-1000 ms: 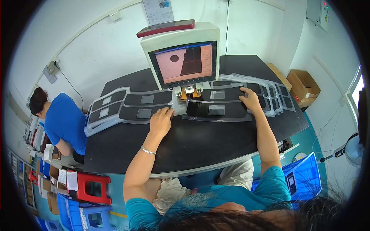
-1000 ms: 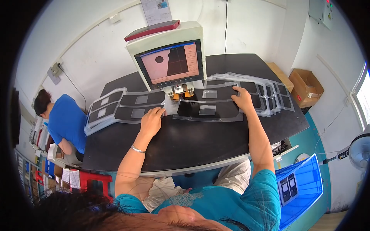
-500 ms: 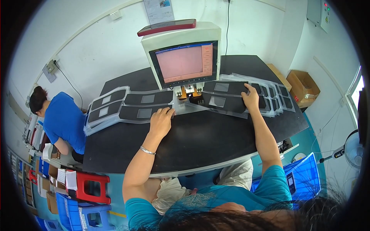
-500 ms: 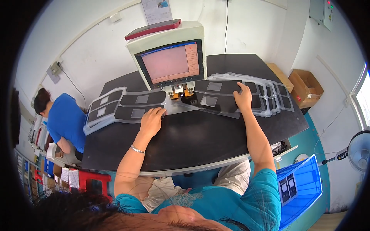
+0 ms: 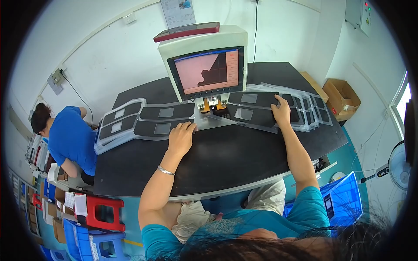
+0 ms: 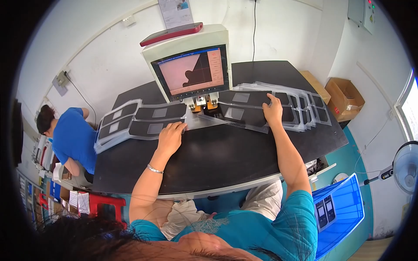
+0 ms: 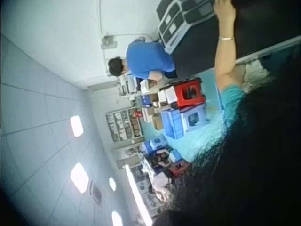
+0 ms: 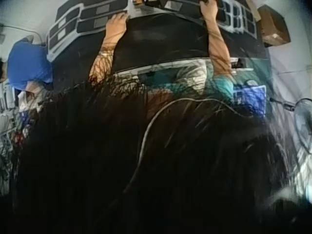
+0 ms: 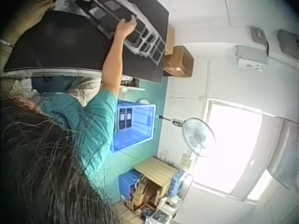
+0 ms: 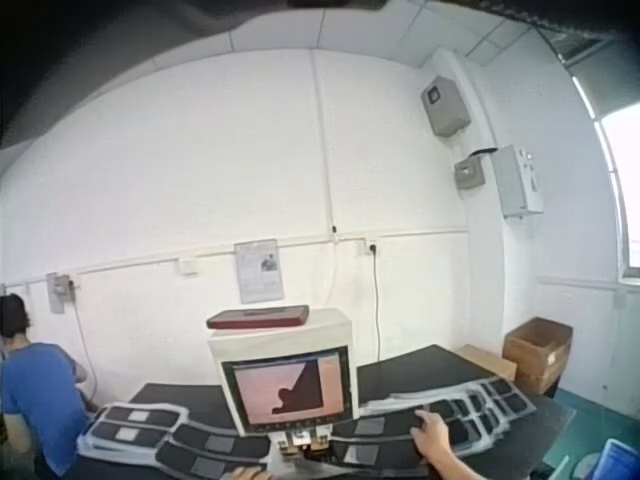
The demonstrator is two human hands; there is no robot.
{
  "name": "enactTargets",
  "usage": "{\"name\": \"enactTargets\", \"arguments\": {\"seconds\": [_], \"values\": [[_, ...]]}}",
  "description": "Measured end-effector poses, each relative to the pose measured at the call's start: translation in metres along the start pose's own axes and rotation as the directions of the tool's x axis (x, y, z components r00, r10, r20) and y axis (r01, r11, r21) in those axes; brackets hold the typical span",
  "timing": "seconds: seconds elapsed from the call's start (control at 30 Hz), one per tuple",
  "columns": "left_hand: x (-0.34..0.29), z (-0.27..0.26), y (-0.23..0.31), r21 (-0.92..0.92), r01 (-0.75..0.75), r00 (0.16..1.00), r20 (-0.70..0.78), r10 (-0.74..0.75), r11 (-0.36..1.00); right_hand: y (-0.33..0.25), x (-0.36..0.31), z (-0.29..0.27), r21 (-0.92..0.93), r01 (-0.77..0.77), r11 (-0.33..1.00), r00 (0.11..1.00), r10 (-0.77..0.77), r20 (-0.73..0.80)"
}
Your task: Inspecting small electronic components by placing them under a vision system and checking the monitor.
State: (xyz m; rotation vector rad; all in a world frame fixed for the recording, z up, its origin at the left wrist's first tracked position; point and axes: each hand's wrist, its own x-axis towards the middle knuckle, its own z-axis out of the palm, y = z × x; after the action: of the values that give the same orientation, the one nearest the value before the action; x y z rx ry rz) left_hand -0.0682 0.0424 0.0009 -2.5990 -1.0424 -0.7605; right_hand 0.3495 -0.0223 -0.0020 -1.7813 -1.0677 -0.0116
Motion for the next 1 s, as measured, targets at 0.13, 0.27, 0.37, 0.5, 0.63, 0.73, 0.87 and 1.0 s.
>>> {"name": "enactTargets", "arguments": {"seconds": [0.13,0.27,0.37,0.5,0.63,0.73,0.87,1.0], "values": [[0.0008,0.0006,0.0002,-0.006,0.002,1.0,0.009,-0.002,1.0,0.0032,-0.0005,0.0009,-0.028,0.039,0.999,0.999,-0.04,-0.031],[0.0005,-0.0022,0.0011,-0.022,0.014,1.0,0.024,-0.014,1.0,0.0013,-0.0019,0.001,-0.036,0.036,0.999,0.999,-0.036,-0.02],[-0.001,-0.0002,-0.0002,-0.013,-0.001,1.0,0.006,0.001,1.0,-0.0009,-0.0034,-0.0001,-0.03,0.035,0.999,0.999,-0.035,-0.018],[0.0002,-0.0005,0.001,-0.018,-0.001,1.0,0.007,0.001,1.0,0.0028,-0.0028,0.0016,-0.069,0.076,0.995,0.995,-0.08,-0.057],[0.0004,-0.0011,0.0014,-0.018,0.007,1.0,0.021,-0.006,1.0,0.0034,-0.0033,0.0026,-0.054,0.048,0.997,0.998,-0.05,-0.041],[-0.0006,0.0002,-0.0007,-0.012,0.006,1.0,0.024,-0.005,1.0,0.0008,-0.0035,0.0029,-0.059,0.053,0.997,0.997,-0.056,-0.044],[-0.0008,-0.0002,-0.0005,-0.015,0.014,0.999,0.039,-0.014,1.0,0.0014,-0.0037,0.003,-0.065,0.042,0.997,0.998,-0.045,-0.042],[0.0005,-0.0011,-0.0004,-0.023,0.011,0.999,0.053,-0.01,1.0,0.0049,-0.0019,0.0026,-0.067,0.083,0.994,0.994,-0.087,-0.058]]}}
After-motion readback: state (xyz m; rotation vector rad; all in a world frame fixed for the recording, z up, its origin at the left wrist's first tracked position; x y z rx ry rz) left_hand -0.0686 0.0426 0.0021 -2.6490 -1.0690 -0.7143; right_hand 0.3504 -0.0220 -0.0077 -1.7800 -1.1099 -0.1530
